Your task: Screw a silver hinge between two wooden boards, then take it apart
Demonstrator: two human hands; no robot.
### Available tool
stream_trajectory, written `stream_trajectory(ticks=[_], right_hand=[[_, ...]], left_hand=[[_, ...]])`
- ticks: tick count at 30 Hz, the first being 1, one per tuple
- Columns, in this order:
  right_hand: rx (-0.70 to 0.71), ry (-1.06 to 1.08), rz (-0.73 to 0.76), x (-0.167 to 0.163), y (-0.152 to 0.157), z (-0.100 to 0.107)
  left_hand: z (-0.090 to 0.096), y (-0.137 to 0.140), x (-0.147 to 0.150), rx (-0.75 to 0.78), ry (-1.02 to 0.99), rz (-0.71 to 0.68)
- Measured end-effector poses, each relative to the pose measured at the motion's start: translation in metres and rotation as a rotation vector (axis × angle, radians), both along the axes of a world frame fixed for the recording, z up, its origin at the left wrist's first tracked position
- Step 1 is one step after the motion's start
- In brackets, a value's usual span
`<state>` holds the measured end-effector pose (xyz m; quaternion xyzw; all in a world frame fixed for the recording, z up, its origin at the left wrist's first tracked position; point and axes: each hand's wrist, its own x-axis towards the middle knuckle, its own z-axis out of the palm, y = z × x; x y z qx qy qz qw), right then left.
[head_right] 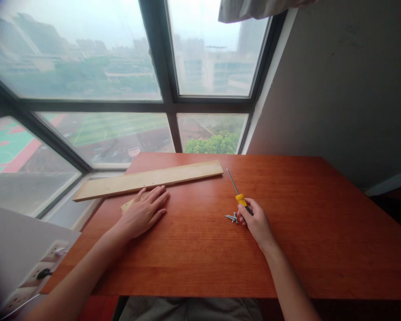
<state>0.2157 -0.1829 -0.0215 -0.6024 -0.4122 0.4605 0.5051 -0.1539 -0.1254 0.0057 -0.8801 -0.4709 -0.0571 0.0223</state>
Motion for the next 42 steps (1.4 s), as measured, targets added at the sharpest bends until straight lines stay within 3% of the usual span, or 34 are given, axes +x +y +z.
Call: stream_trajectory(ticks=[6,11,13,17,24,28,33,37,42], right_hand=[[0.000,0.004,-0.008,-0.001,0.000,0.001],[0.012,0.024,-0.014,0.000,0.000,0.000],[0.019,0.036,-0.026,0.001,0.000,0.000],[0.038,0.054,-0.084,0.003,0.000,-0.001],[0.029,0.014,-0.057,0.001,0.001,-0.002],[0.013,-0.022,-0.034,0.001,0.001,-0.005],[0.008,-0.048,-0.029,0.002,0.001,-0.003],[0.035,-0.052,-0.029,-0.005,0.006,0.002],[0.057,-0.113,0.052,-0.032,0.028,0.007]], left_hand=[[0.009,-0.029,0.080,-0.057,-0.094,-0.303],[0.002,-0.052,0.155,-0.081,-0.171,-0.584],[-0.002,-0.055,0.175,-0.067,-0.185,-0.621],[-0.008,-0.050,0.191,-0.078,-0.197,-0.565],[-0.018,-0.037,0.174,-0.146,-0.189,-0.533],[-0.020,-0.020,0.140,-0.131,-0.180,-0.389],[-0.022,0.005,0.078,-0.056,-0.149,-0.032],[-0.024,0.010,0.041,-0.015,-0.162,0.044],[-0.023,0.004,0.032,0.025,-0.122,0.099]])
